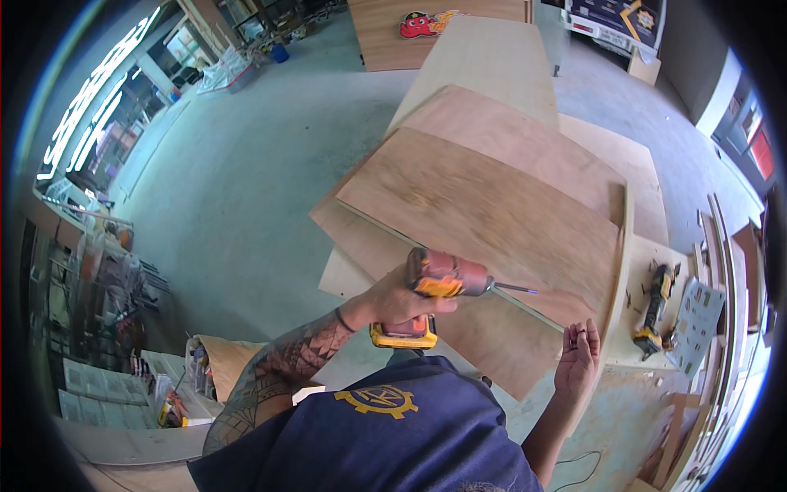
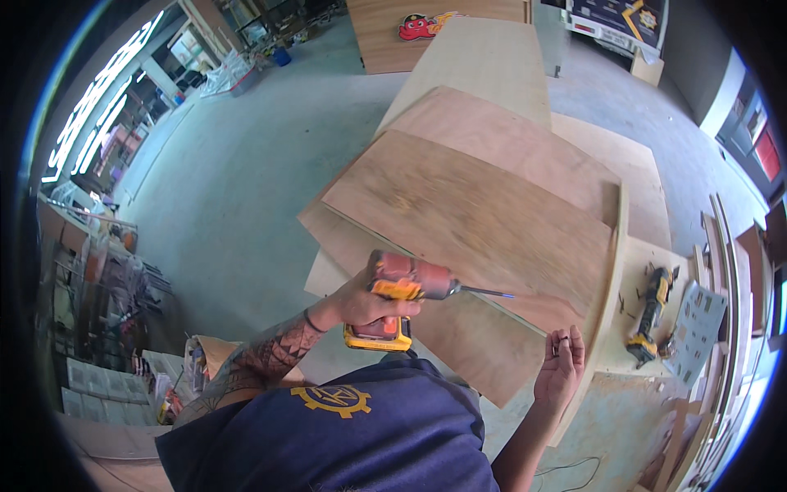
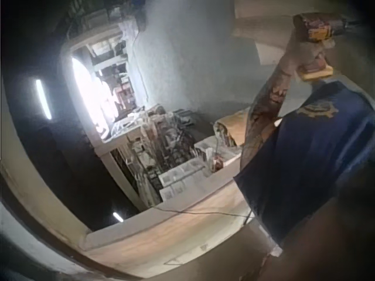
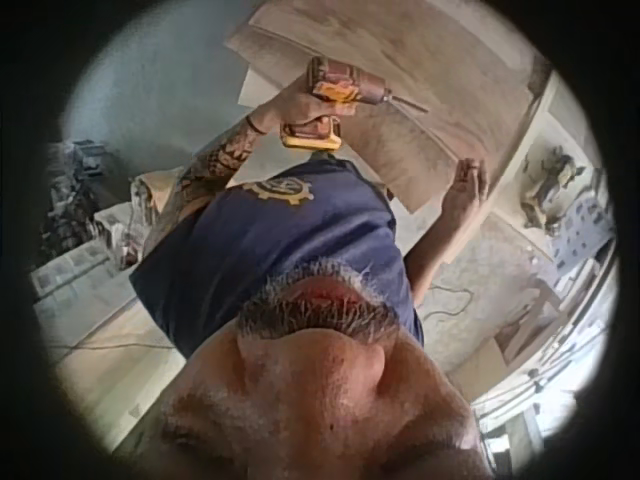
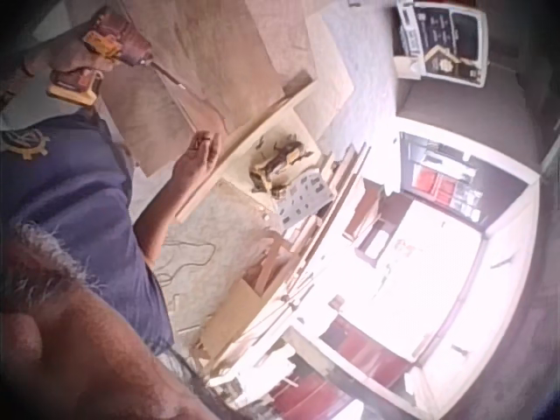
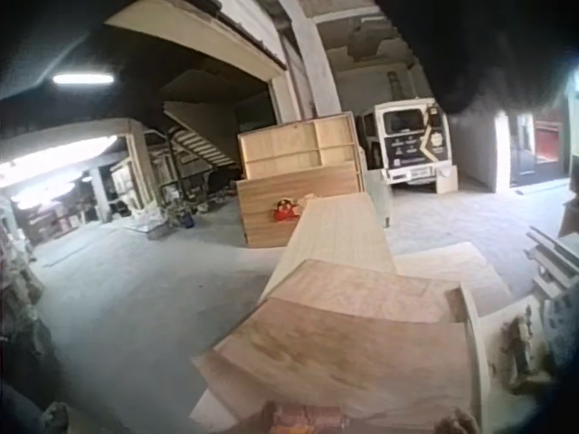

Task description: Assembling a wooden cabinet by aligning plywood panels and securing them with screws using a power drill.

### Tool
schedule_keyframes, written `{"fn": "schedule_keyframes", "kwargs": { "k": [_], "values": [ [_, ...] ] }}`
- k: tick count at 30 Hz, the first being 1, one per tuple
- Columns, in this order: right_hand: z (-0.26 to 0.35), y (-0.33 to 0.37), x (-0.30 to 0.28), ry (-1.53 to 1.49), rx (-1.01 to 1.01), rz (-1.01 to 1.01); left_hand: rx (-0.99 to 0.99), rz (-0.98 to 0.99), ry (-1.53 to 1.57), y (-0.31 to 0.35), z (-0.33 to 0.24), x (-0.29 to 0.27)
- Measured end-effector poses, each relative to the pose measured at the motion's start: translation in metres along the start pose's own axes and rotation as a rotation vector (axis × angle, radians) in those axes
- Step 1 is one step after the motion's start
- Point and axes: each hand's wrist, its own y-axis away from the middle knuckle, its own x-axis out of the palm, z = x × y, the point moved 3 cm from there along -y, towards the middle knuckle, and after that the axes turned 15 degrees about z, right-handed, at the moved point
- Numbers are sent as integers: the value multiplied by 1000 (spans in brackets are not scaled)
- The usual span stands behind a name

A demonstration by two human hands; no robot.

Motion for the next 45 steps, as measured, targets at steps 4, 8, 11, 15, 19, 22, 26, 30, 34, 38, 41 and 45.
{"fn": "schedule_keyframes", "kwargs": {
  "k": [4, 8, 11, 15, 19, 22, 26, 30, 34, 38, 41, 45],
  "values": [
    [-69, -34, 94, -77, 123, 94, 196, -100, 3, 63, 29, -73],
    [-161, -53, 170, -246, 413, 276, 153, -103, 94, 122, 55, -134],
    [-212, -62, 229, -178, 542, 288, 133, -169, 166, 154, 85, -167],
    [-244, -71, 289, -57, 562, 327, 156, -334, 263, 179, 112, -187],
    [-284, -84, 307, 38, 591, 325, 76, -319, 377, 197, 136, -204],
    [-313, -93, 329, -51, 578, 377, 49, -385, 393, 206, 147, -200],
    [-338, -99, 360, -171, 651, 391, 115, -579, 249, 212, 147, -207],
    [-351, -104, 373, -286, 722, 398, 43, -626, 203, 216, 149, -209],
    [-368, -107, 375, -368, 701, 372, -2, -675, 165, 218, 141, -210],
    [-387, -109, 376, -348, 741, 384, -38, -690, 195, 217, 132, -220],
    [-413, -108, 376, -389, 795, 356, -69, -685, 172, 223, 131, -235],
    [-446, -107, 381, -458, 827, 298, -167, -616, 47, 216, 107, -267]
  ]
}}
